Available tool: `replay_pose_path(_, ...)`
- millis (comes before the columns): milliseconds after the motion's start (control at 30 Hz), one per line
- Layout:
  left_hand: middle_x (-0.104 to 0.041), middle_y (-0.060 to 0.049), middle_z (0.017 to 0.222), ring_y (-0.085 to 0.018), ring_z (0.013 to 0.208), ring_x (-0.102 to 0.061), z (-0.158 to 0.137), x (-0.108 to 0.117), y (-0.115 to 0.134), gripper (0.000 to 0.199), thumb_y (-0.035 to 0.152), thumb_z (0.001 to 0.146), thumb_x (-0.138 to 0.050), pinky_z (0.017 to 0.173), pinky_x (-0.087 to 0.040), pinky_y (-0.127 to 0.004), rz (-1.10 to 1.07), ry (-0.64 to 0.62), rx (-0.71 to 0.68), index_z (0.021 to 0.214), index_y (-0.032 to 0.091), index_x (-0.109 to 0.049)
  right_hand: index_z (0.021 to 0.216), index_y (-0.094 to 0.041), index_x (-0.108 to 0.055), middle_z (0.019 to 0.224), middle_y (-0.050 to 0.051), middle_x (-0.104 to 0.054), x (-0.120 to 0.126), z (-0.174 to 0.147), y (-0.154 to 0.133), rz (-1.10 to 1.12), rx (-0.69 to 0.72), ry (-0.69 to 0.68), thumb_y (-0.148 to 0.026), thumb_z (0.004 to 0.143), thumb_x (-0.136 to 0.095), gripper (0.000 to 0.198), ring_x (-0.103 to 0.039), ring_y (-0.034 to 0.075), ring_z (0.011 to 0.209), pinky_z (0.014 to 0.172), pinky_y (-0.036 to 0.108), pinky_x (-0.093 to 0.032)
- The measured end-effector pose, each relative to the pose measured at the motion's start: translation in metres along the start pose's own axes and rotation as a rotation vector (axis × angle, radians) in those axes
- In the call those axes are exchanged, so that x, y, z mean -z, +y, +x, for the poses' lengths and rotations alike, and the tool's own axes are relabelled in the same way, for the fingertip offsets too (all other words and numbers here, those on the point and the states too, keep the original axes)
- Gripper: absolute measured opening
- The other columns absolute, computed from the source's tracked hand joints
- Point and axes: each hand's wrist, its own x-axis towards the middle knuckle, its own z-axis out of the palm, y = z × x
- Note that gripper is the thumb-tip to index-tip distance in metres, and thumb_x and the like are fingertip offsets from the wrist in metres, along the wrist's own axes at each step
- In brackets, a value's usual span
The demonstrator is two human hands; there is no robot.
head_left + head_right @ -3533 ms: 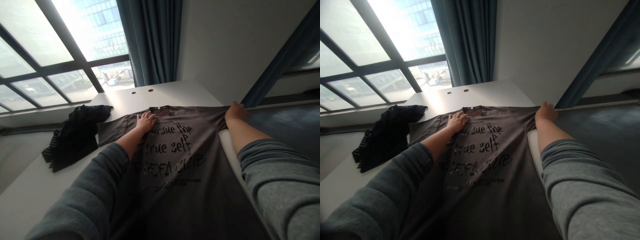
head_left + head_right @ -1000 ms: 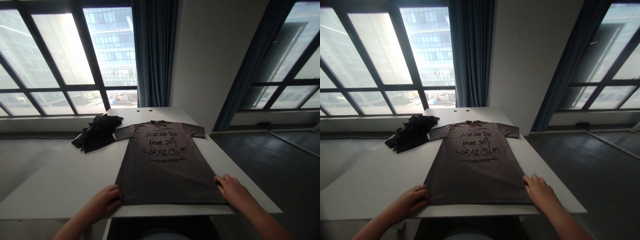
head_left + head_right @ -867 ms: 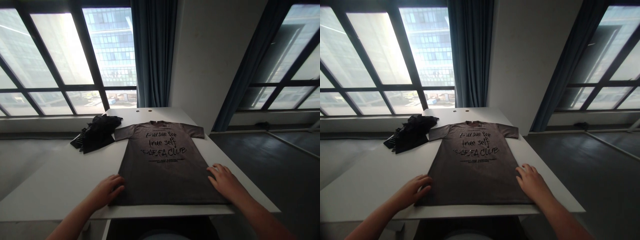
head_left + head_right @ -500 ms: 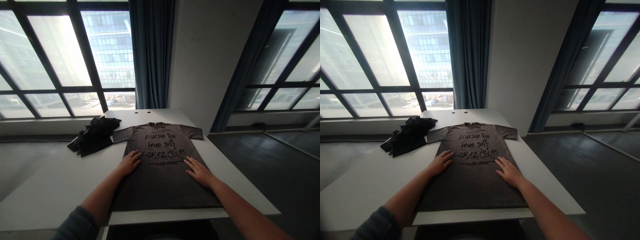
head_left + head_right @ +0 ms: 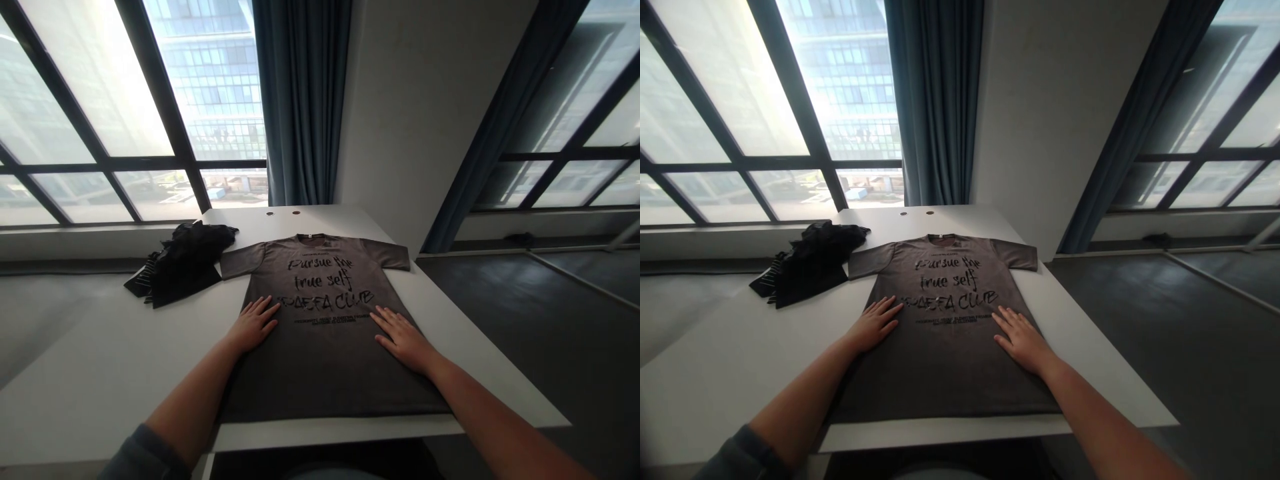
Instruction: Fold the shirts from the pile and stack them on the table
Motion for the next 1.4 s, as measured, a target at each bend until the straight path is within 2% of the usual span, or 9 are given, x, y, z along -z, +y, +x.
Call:
replay_pose_path(267, -0.03, -0.006, 0.174, -0.034, 0.161, -0.025, -0.002, 0.001, -0.002, 0.061, 0.056, 0.105, -0.043, 0.13, -0.023, -0.054, -0.052, 0.019, -0.037, 0.161, 0.032, -0.046, 0.164, -0.024, -0.04, 0.173, 0.01, -0.028, 0.009, -0.003, -0.007, 0.005, -0.007, -0.007, -0.055, 0.105, -0.04, 0.067, -0.025, 0.032, 0.16, 0.13, 0.057, -0.025)
replay_pose_path(400, -0.044, -0.005, 0.166, -0.031, 0.15, -0.044, 0.003, 0.007, -0.014, 0.054, 0.055, 0.105, -0.044, 0.125, -0.034, -0.051, -0.109, 0.086, -0.055, 0.153, 0.034, -0.055, 0.163, -0.025, -0.042, 0.172, 0.01, -0.031, 0.009, -0.003, -0.006, 0.007, -0.001, 0.008, -0.055, 0.105, -0.042, 0.066, -0.029, 0.033, 0.159, 0.129, 0.058, -0.027)
replay_pose_path(500, -0.055, -0.008, 0.154, -0.027, 0.139, -0.053, 0.016, 0.013, -0.035, 0.049, 0.05, 0.105, -0.043, 0.12, -0.04, -0.045, -0.151, 0.197, -0.025, 0.144, 0.028, -0.062, 0.162, -0.025, -0.044, 0.172, 0.01, -0.032, 0.006, -0.003, -0.003, 0.001, 0.01, 0.023, -0.056, 0.104, -0.043, 0.065, -0.031, 0.033, 0.158, 0.129, 0.058, -0.028)
replay_pose_path(700, -0.059, -0.013, 0.142, -0.029, 0.133, -0.055, 0.049, 0.017, -0.094, 0.044, 0.041, 0.102, -0.05, 0.118, -0.04, -0.043, -0.062, 0.443, 0.285, 0.138, 0.02, -0.065, 0.161, -0.027, -0.046, 0.17, 0.009, -0.035, 0.002, -0.004, 0.002, 0.0, 0.022, 0.054, -0.057, 0.104, -0.044, 0.065, -0.032, 0.033, 0.158, 0.128, 0.058, -0.03)
replay_pose_path(833, -0.057, -0.019, 0.142, -0.034, 0.13, -0.056, 0.069, 0.021, -0.119, 0.048, 0.043, 0.103, -0.047, 0.112, -0.044, -0.047, -0.043, 0.54, 0.531, 0.141, 0.019, -0.063, 0.159, -0.028, -0.05, 0.169, 0.009, -0.038, 0.001, -0.004, 0.003, 0.008, 0.026, 0.081, -0.058, 0.102, -0.046, 0.064, -0.035, 0.033, 0.156, 0.127, 0.059, -0.032)
replay_pose_path(967, -0.056, -0.025, 0.144, -0.039, 0.128, -0.057, 0.086, 0.029, -0.132, 0.056, 0.045, 0.105, -0.039, 0.105, -0.046, -0.052, -0.087, 0.546, 0.755, 0.15, 0.015, -0.055, 0.157, -0.029, -0.052, 0.168, 0.008, -0.041, 0.001, -0.004, 0.004, 0.003, 0.025, 0.092, -0.06, 0.102, -0.046, 0.064, -0.038, 0.033, 0.155, 0.126, 0.059, -0.034)
replay_pose_path(1100, -0.063, -0.026, 0.137, -0.042, 0.127, -0.057, 0.1, 0.032, -0.14, 0.061, 0.045, 0.104, -0.04, 0.102, -0.047, -0.053, -0.051, 0.495, 0.866, 0.153, 0.011, -0.05, 0.155, -0.03, -0.055, 0.167, 0.007, -0.042, 0.001, -0.004, 0.003, -0.006, 0.011, 0.1, -0.061, 0.1, -0.048, 0.063, -0.039, 0.034, 0.154, 0.126, 0.059, -0.036)
replay_pose_path(1267, -0.062, -0.025, 0.141, -0.043, 0.128, -0.056, 0.112, 0.03, -0.152, 0.06, 0.043, 0.097, -0.051, 0.098, -0.049, -0.053, 0.012, 0.42, 0.864, 0.15, 0.013, -0.053, 0.156, -0.031, -0.054, 0.167, 0.006, -0.041, 0.004, -0.005, 0.001, 0.001, -0.008, 0.08, -0.062, 0.101, -0.047, 0.063, -0.039, 0.034, 0.154, 0.126, 0.059, -0.036)
replay_pose_path(1400, -0.064, -0.023, 0.14, -0.042, 0.129, -0.058, 0.116, 0.03, -0.16, 0.062, 0.041, 0.096, -0.055, 0.1, -0.049, -0.054, 0.0, 0.391, 0.84, 0.152, 0.015, -0.05, 0.155, -0.031, -0.055, 0.167, 0.006, -0.042, 0.004, -0.006, 0.002, 0.014, -0.017, 0.074, -0.063, 0.101, -0.046, 0.063, -0.04, 0.034, 0.154, 0.125, 0.06, -0.036)
